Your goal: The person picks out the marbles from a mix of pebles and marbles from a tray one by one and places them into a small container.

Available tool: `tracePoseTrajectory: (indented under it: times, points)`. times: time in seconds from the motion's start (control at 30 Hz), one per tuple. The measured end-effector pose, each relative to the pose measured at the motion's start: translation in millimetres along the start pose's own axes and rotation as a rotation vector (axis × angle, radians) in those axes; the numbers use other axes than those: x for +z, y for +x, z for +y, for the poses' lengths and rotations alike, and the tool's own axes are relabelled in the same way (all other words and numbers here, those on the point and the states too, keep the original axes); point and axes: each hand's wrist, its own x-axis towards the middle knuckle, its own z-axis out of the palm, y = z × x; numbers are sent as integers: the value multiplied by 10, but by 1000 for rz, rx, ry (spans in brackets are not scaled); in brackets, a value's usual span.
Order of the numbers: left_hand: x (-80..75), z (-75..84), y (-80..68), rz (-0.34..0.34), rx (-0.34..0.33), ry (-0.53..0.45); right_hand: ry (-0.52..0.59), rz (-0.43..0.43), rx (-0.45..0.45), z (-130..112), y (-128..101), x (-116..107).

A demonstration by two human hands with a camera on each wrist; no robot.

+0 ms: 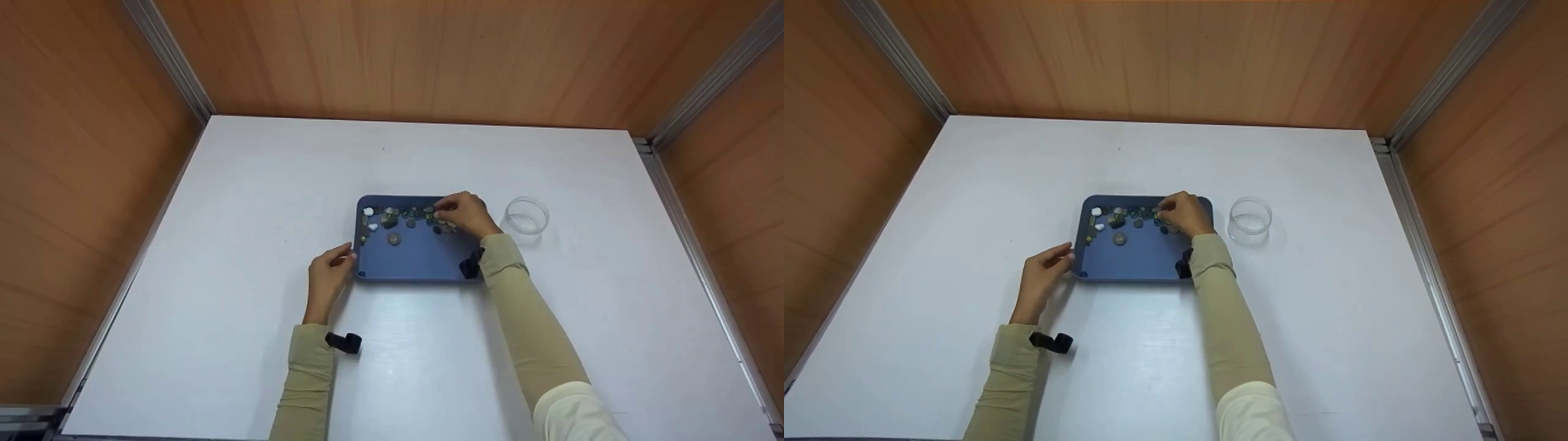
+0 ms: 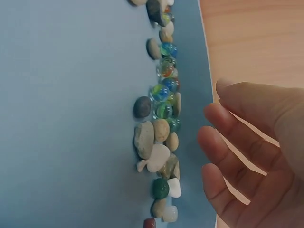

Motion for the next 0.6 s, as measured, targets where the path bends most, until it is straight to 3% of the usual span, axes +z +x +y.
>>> tracePoseTrajectory:
  times: [0.33,0.6]
  points:
    - [-2,-25,22,0,-4,6,55,-37,53,-41,47,105]
    - [-22,-29,31,5,-3,26,16,-56,63,-65,68,130]
